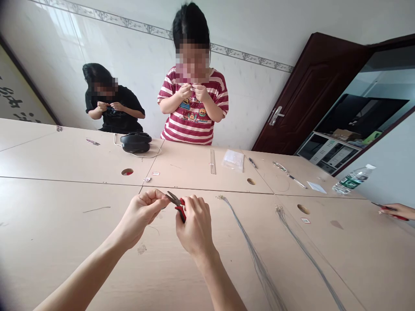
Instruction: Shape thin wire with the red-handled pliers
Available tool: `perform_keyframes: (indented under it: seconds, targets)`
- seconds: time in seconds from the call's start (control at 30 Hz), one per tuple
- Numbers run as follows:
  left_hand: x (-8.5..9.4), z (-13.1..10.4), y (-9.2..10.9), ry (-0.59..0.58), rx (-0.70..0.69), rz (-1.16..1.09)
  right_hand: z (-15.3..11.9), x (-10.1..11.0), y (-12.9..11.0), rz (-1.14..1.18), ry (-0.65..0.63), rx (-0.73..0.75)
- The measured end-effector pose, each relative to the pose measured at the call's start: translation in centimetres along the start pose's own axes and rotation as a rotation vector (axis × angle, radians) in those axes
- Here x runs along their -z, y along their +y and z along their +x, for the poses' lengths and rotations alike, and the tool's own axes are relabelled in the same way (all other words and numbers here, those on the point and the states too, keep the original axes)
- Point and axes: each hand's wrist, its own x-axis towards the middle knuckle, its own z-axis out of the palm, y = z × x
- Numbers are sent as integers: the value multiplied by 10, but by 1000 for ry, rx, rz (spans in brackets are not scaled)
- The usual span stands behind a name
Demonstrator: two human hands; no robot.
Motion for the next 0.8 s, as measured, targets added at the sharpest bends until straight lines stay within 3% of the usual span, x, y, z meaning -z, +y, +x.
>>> perform_keyframes:
  seconds: [0.8]
  targets:
    - [-2, 1, 0, -17, 20, 16, 0, 0, 0, 36, -40, -67]
